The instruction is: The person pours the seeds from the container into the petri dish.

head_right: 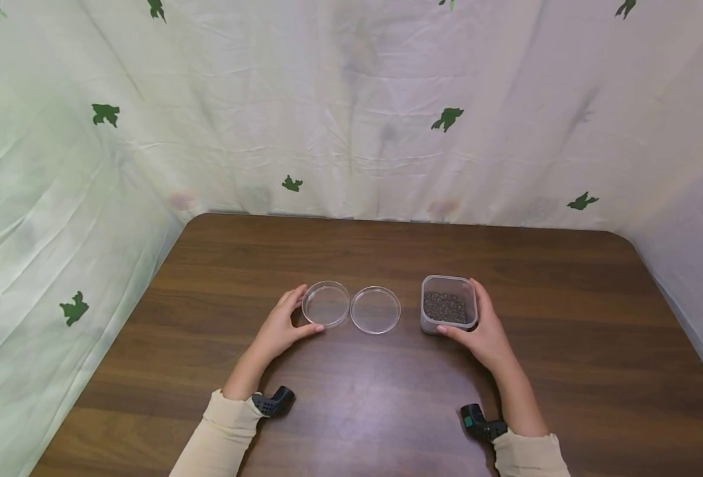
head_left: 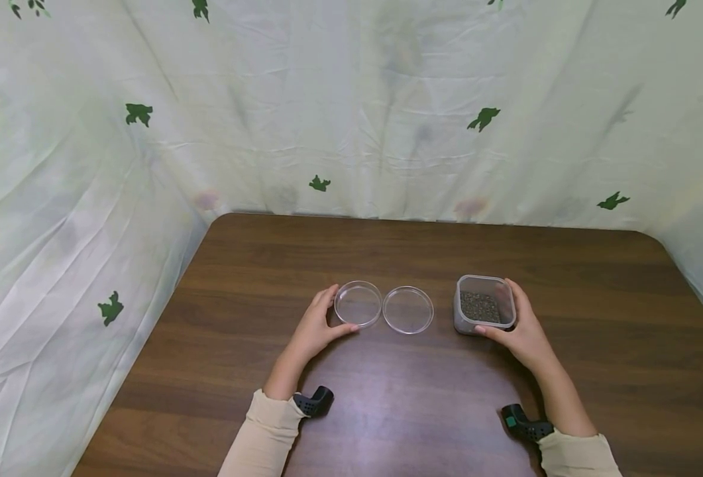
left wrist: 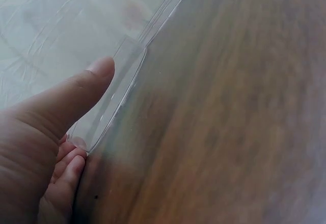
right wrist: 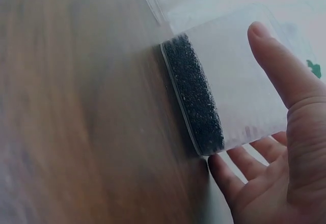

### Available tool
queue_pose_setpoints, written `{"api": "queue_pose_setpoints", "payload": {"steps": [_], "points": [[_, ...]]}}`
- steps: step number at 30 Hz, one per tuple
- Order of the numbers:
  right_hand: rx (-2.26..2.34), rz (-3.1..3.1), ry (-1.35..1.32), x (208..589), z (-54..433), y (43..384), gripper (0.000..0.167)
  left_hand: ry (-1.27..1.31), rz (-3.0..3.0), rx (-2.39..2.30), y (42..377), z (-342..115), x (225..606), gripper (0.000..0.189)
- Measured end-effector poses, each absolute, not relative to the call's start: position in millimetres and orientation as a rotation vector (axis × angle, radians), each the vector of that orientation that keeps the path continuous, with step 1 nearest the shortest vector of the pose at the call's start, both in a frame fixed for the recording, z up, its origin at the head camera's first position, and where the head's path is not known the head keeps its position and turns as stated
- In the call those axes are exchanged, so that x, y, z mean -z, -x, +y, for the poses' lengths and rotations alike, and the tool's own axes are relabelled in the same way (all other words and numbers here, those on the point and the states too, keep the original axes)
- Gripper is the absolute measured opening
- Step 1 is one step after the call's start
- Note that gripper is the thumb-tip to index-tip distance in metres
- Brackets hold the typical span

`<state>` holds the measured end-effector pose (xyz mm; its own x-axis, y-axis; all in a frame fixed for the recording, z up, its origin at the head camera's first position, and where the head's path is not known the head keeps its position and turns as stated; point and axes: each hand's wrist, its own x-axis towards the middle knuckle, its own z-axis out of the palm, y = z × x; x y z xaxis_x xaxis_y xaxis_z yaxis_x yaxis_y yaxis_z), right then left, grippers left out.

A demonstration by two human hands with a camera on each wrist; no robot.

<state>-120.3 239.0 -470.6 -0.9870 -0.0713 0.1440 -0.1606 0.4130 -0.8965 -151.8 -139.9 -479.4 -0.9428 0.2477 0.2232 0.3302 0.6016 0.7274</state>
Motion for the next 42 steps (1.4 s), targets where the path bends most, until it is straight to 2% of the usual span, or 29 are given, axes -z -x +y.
{"api": "queue_pose_setpoints", "payload": {"steps": [24,42], "points": [[-1.474,-2.508,-0.103,464.2,227.5,118.7,0.099,0.470,-2.772,1.246,150.4,-140.7,481.2,0.086],[-1.274,-2.440,-0.243,439.5,196.7,131.2,0.105,0.468,-2.772,1.238,149.9,-140.5,480.7,0.085]]}}
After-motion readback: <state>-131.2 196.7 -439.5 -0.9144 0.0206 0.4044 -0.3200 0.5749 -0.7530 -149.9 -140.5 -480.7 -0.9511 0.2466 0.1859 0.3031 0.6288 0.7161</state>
